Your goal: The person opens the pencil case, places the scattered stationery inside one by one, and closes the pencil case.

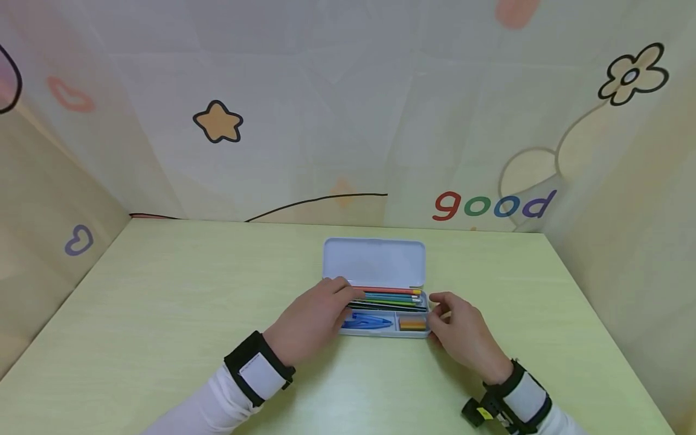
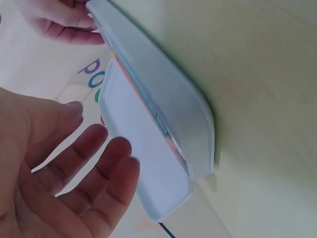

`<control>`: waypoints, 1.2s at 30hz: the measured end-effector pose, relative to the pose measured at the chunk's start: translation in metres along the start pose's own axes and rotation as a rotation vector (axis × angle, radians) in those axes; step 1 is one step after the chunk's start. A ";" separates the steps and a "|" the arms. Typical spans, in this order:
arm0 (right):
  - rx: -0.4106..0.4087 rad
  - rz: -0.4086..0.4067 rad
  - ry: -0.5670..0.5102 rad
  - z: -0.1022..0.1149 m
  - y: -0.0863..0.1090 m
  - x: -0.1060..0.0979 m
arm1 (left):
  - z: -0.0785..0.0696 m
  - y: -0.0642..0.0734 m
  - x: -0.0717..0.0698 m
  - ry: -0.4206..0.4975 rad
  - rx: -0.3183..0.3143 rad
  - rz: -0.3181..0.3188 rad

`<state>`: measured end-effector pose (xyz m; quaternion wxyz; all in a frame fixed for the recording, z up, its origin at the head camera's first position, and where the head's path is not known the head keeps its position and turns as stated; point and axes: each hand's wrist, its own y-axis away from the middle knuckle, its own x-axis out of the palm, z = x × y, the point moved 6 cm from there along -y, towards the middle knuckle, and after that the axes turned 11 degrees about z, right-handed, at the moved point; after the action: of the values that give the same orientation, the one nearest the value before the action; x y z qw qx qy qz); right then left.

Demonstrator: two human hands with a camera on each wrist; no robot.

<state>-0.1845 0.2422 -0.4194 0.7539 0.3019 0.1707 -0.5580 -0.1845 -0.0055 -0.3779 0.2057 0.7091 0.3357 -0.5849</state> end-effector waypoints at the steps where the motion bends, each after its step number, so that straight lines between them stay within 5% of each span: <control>1: 0.002 -0.002 0.011 0.001 0.001 -0.001 | 0.002 0.001 -0.003 0.026 -0.009 -0.018; 14: -0.057 -0.052 0.129 0.019 0.007 -0.031 | 0.031 0.019 -0.026 0.386 -0.126 -0.163; 23: -0.097 -0.071 0.101 0.033 -0.004 -0.047 | 0.057 0.024 -0.033 0.617 -0.228 -0.245; 36: -0.094 -0.055 -0.029 0.035 -0.039 -0.057 | 0.093 0.009 -0.024 0.800 -0.387 -0.226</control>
<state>-0.2421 0.2543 -0.3693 0.7542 0.2530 0.1938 -0.5741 -0.2446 -0.0815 -0.3767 0.1236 0.7868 0.5670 -0.2102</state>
